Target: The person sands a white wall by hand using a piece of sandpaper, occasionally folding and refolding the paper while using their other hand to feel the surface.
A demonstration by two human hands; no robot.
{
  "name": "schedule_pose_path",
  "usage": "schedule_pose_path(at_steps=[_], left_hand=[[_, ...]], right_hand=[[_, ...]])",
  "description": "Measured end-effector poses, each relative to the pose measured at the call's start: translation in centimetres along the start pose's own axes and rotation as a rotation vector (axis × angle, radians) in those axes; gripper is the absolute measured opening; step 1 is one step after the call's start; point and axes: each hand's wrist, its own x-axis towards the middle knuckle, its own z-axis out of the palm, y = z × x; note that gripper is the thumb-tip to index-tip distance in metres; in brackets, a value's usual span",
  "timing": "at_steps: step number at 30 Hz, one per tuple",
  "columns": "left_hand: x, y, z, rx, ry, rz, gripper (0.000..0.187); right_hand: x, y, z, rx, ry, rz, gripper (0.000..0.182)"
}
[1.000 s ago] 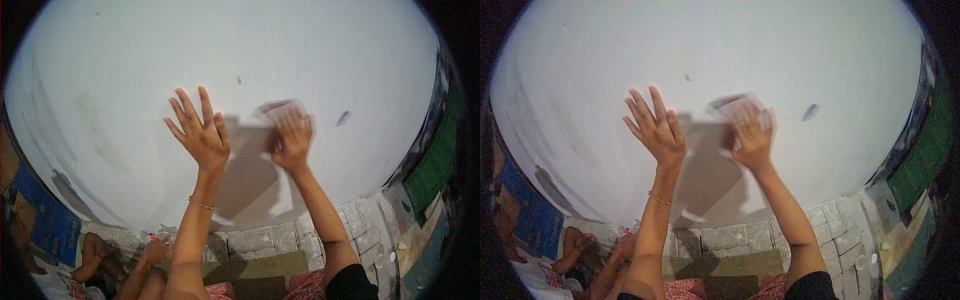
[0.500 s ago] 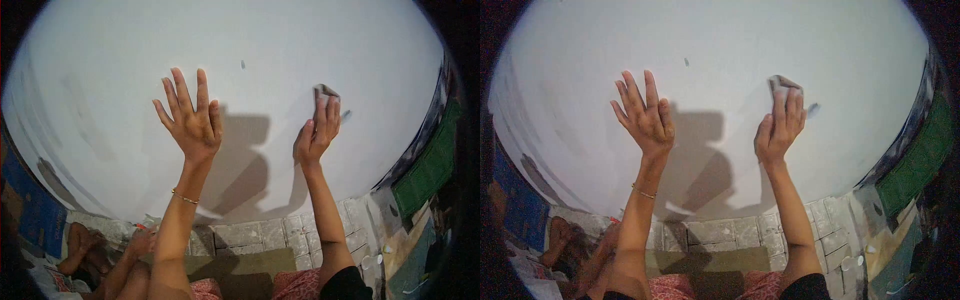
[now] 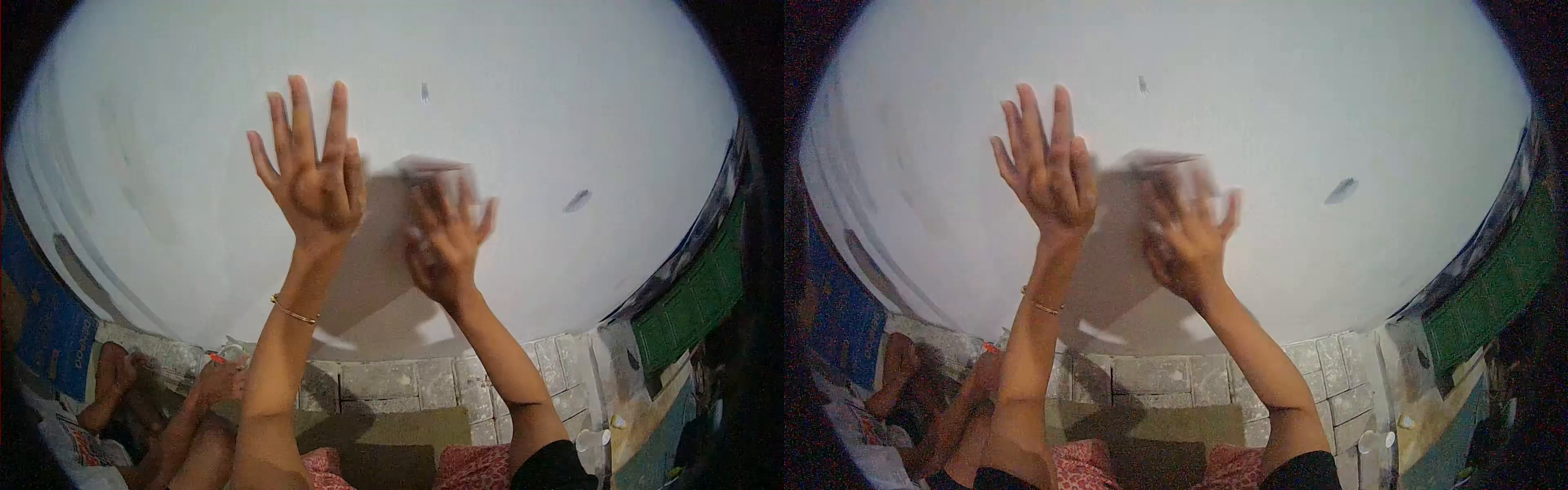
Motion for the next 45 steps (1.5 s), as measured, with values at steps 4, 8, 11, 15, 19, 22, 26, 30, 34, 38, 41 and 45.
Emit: schedule_pose_path(at_steps=[4,8,11,15,19,22,26,30,34,38,41,45], left_hand=[[1.6,-1.7,-0.1,0.014,0.109,-0.036,0.047],[1.6,-2.0,0.0,0.031,0.126,-0.058,0.047],[1.7,-2.6,-1.5,0.036,0.036,-0.004,0.055],[2.8,-3.5,-3.3,0.094,-0.132,-0.062,0.048],[3.1,-4.1,-4.7,0.109,-0.228,0.033,0.051],[3.5,-4.3,-5.5,0.214,-0.405,0.008,0.056],[3.1,-6.9,-5.9,0.207,-0.391,0.185,0.09],[3.0,-5.8,-6.5,0.14,-0.49,0.065,0.119],[2.9,-4.6,-6.6,0.139,-0.571,0.008,0.14],[2.0,-3.4,-6.1,0.096,-0.59,0.051,0.143],[1.3,-1.7,-6.1,0.049,-0.681,0.025,0.139],[1.2,-1.0,-6.3,0.013,-0.723,0.048,0.136]], right_hand=[[2.2,2.5,0.4,-0.135,0.186,-0.017,0.048],[6.0,-0.1,-0.4,-0.05,0.315,0.206,0.053],[4.2,-1.3,1.3,0.02,0.156,0.058,0.054],[5.4,3.2,-0.1,-0.171,0.411,0.042,0.05],[2.5,1.1,-0.4,-0.118,0.284,0.136,0.045],[-1.4,2.8,0.4,-0.081,-0.123,-0.271,0.04],[2.0,5.3,-2.6,-0.086,0.398,0.102,0.049],[-1.5,2.6,-0.2,-0.215,0.106,-0.019,0.047],[-0.6,4.6,-0.7,-0.141,0.138,-0.123,0.047],[0.9,3.2,-1.5,-0.121,0.265,0.15,0.051],[-1.1,2.4,-0.2,-0.083,-0.022,-0.254,0.051],[1.8,5.4,-2.2,-0.175,0.33,0.095,0.046]])
